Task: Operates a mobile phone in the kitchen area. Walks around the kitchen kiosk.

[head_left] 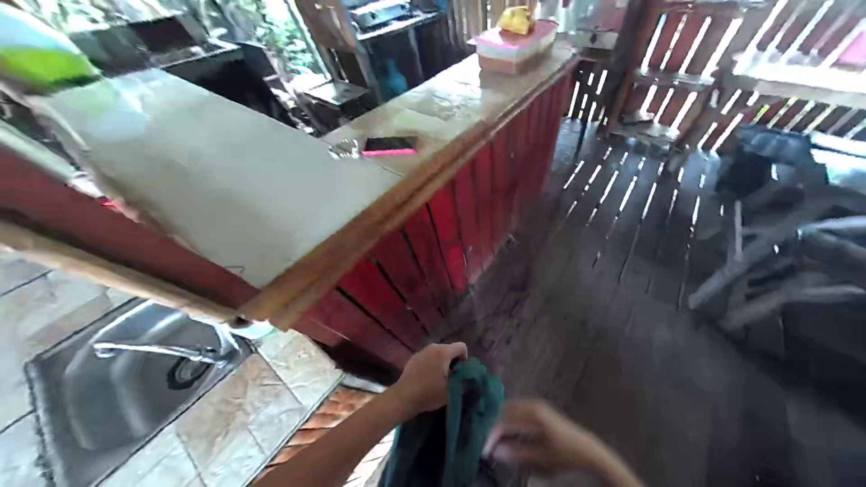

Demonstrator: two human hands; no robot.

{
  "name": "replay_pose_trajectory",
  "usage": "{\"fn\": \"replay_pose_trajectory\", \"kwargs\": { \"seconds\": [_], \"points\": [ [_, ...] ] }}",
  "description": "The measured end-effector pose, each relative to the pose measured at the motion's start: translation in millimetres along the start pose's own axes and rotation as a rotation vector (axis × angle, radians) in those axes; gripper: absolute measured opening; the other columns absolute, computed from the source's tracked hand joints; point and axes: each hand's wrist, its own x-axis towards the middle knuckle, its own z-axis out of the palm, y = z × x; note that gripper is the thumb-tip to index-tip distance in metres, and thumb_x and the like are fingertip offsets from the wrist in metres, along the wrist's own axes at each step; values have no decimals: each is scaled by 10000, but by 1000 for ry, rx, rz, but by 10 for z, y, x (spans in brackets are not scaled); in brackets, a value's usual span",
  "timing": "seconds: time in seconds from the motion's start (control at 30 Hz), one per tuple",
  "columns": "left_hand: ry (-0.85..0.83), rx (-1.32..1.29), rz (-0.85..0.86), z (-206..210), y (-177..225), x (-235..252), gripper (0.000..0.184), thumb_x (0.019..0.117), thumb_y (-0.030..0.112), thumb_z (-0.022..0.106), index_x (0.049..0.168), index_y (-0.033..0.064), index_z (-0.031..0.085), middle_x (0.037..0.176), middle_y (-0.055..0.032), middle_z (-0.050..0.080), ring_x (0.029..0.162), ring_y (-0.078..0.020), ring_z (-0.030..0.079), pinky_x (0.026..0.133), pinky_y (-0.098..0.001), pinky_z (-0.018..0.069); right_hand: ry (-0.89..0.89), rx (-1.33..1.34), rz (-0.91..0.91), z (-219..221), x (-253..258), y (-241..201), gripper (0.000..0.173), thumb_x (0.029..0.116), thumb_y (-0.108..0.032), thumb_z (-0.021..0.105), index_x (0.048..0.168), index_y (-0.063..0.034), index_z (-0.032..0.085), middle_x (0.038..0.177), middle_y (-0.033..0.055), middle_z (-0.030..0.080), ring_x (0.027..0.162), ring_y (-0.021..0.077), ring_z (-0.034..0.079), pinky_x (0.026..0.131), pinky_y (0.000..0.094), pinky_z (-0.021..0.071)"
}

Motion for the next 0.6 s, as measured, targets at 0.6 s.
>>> {"fn": "replay_pose_trajectory", "kwargs": {
  "seconds": [0.6],
  "points": [
    [162,24,59,-1734,1294,1129,308,845,79,718,1151,45,699,1092,-172,653,1012,-344,652,852,-556,536,-406,-423,107,-2317,633,-631,242,1048,-76,506,1217,-33,675,1143,283,674,1028,487,665,858,645,513]
  ]
}}
